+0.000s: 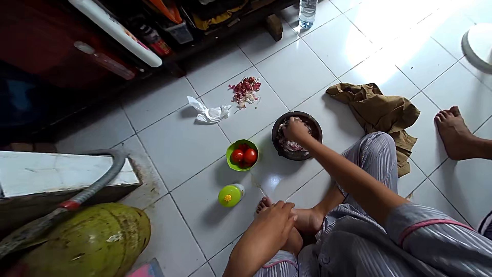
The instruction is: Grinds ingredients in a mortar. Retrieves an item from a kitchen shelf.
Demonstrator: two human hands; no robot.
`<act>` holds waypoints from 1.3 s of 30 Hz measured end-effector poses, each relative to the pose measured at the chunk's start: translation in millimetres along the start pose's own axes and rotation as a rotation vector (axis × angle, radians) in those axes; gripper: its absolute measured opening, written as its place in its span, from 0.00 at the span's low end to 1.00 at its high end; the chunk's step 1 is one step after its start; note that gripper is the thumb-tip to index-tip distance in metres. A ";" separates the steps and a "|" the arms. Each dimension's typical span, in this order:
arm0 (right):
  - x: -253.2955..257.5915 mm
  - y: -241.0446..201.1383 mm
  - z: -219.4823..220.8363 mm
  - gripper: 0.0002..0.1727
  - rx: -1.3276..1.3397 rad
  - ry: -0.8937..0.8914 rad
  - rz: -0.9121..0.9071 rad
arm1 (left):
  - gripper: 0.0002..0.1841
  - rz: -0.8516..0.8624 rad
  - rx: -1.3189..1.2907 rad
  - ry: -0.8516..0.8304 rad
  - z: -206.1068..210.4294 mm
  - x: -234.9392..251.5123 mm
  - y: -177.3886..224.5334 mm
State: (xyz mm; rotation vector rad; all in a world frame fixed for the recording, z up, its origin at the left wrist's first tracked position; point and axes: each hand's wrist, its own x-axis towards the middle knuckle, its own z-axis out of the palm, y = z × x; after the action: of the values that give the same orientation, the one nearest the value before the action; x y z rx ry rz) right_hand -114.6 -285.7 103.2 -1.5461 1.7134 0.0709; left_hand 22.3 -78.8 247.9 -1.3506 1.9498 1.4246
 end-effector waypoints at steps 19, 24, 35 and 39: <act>33.4 -6.9 -22.6 0.30 0.034 -0.157 0.066 | 0.25 -0.030 0.030 -0.003 0.2 -2.0 3.7; -31.5 -66.2 -5.2 0.22 -0.266 -0.281 0.030 | 0.24 0.070 0.032 -0.083 3.1 1.7 5.3; -9.7 67.1 26.3 0.30 -0.215 0.104 -0.136 | 0.24 -0.057 0.005 0.027 3.4 -3.9 -7.0; -18.6 53.5 20.5 0.34 -0.159 0.010 -0.063 | 0.24 -0.016 -0.003 0.008 1.5 -4.4 -1.8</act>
State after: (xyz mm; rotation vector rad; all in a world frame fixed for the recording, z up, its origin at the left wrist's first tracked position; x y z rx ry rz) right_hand -151.2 -246.4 75.8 -1.7179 1.6998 0.1705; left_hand 25.5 -75.4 249.6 -1.3732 1.9380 1.4175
